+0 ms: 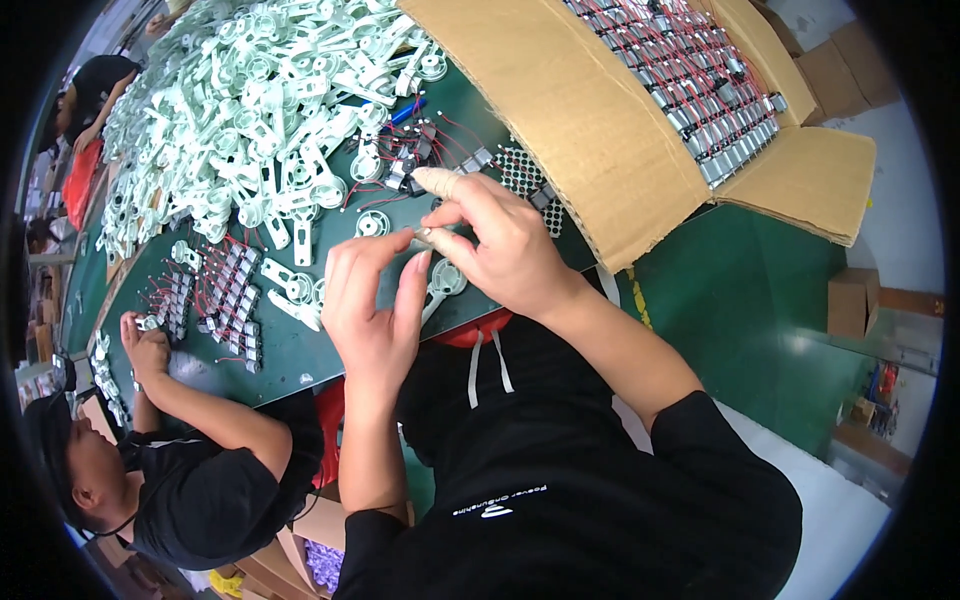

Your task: The person assembles electronic components into white plastic housings by hand at an industrial workstation.

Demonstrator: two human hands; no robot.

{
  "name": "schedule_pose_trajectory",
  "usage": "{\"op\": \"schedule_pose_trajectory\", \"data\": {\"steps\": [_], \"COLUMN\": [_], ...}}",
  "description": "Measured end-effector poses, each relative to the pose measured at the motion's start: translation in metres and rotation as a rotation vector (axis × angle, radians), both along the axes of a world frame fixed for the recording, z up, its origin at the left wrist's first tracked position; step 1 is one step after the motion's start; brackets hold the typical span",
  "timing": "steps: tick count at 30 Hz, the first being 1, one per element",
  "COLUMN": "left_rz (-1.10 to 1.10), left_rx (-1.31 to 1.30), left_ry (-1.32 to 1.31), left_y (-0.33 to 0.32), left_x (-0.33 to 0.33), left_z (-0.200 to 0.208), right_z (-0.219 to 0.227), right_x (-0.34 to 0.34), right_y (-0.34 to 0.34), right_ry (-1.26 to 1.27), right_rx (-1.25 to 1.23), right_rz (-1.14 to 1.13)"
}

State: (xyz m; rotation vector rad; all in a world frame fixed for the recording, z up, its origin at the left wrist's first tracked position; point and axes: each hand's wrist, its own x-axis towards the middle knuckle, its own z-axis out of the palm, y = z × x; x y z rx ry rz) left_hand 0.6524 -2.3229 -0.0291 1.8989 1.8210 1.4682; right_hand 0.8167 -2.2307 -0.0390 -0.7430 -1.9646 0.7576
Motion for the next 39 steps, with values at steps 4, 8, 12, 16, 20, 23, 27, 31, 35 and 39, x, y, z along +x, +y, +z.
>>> {"op": "schedule_pose_trajectory", "data": {"steps": [4, 8, 12, 16, 20, 23, 27, 31, 35, 39], "left_rz": [-0.004, 0.089, 0.051, -0.005, 0.053, 0.008, -0.068, 0.033, 0.07, 0.07], "left_rx": [0.03, 0.0, -0.053, 0.008, -0.032, -0.047, -0.012, -0.05, -0.103, -0.105], "left_ry": [0.018, 0.042, 0.044, 0.026, 0.039, 0.07, 0.048, 0.054, 0.023, -0.006], "left_y": [0.017, 0.023, 0.028, 0.036, 0.047, 0.048, 0.048, 0.043, 0.033, 0.03], "left_x": [0.0, -0.003, -0.009, -0.009, -0.012, -0.01, -0.014, -0.024, -0.027, -0.025], "left_z": [0.002, 0.007, 0.012, 0.004, 0.0, 0.002, -0.002, -0.003, -0.005, -0.005], "right_z": [-0.001, -0.011, -0.017, -0.008, -0.011, -0.013, -0.011, 0.005, 0.0, 0.004], "right_x": [-0.004, -0.002, -0.006, -0.01, -0.013, -0.01, -0.009, 0.003, 0.012, 0.009], "right_y": [0.001, 0.011, 0.019, 0.026, 0.029, 0.028, 0.024, 0.033, 0.033, 0.034], "right_ry": [-0.015, -0.022, 0.029, 0.005, 0.016, 0.009, 0.005, -0.135, -0.199, -0.495], "right_rx": [0.059, 0.067, -0.016, 0.009, 0.04, 0.014, -0.024, 0.139, 0.1, 0.256], "right_rz": [0.002, 0.005, -0.011, 0.015, 0.025, 0.022, 0.022, -0.036, -0.132, -0.029]}}
